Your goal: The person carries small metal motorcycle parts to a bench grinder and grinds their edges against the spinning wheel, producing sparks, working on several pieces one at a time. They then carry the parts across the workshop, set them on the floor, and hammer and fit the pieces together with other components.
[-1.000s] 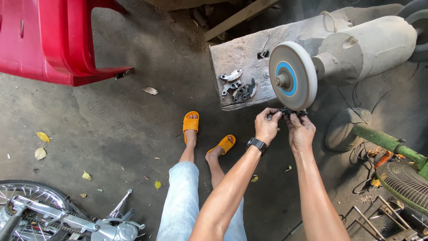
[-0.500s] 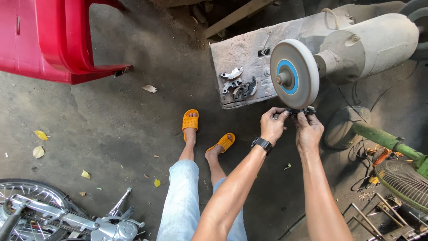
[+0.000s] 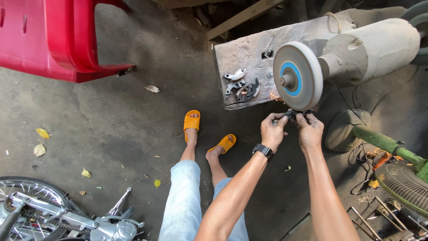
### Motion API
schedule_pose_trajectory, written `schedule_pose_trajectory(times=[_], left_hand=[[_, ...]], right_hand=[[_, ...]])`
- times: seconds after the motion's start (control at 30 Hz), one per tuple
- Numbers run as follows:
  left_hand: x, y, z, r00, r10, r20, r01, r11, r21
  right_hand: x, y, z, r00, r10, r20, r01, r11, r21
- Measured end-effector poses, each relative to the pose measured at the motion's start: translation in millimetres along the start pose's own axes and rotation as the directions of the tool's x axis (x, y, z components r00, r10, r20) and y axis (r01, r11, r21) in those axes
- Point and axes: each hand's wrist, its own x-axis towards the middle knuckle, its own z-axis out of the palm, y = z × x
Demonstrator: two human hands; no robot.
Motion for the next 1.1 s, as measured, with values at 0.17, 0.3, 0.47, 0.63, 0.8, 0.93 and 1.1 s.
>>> schedule_pose_trajectory(times=[0.17, 0.3, 0.47, 0.63, 0.8, 0.93, 1.1], left_hand=[[-12, 5, -5, 0.999, 0.008, -0.050, -0.009, 1.000, -0.017], [-21, 8, -8, 0.995, -0.012, -0.101, 0.011, 1.000, -0.010], [-30, 7, -24, 0.992, 0.001, -0.124, 0.000, 1.000, 0.005], [-51, 23, -80, 0.992, 0.100, -0.071, -0.094, 0.992, 0.088], [-7, -3, -168, 0.965, -0.112, -0.237, 0.055, 0.970, -0.236], [4, 17, -203, 0.979, -0.064, -0.195, -0.009, 0.937, -0.349], [-10, 79, -204, 0.994, -0.107, -0.033, 0.096, 0.968, -0.234]], right_hand=[[16, 33, -20, 0.998, 0.058, 0.029, -0.054, 0.993, -0.103], [12, 17, -7, 0.991, 0.119, 0.058, -0.102, 0.966, -0.239], [8, 12, 7, 0.971, 0.196, 0.137, -0.162, 0.961, -0.225], [-25, 17, 34, 0.895, 0.362, 0.260, -0.402, 0.908, 0.119], [-30, 78, 76, 0.919, 0.392, 0.035, -0.382, 0.870, 0.312], [3, 93, 136, 0.936, 0.223, -0.272, -0.207, 0.974, 0.088], [12, 72, 177, 0.944, 0.118, -0.309, -0.112, 0.993, 0.036]])
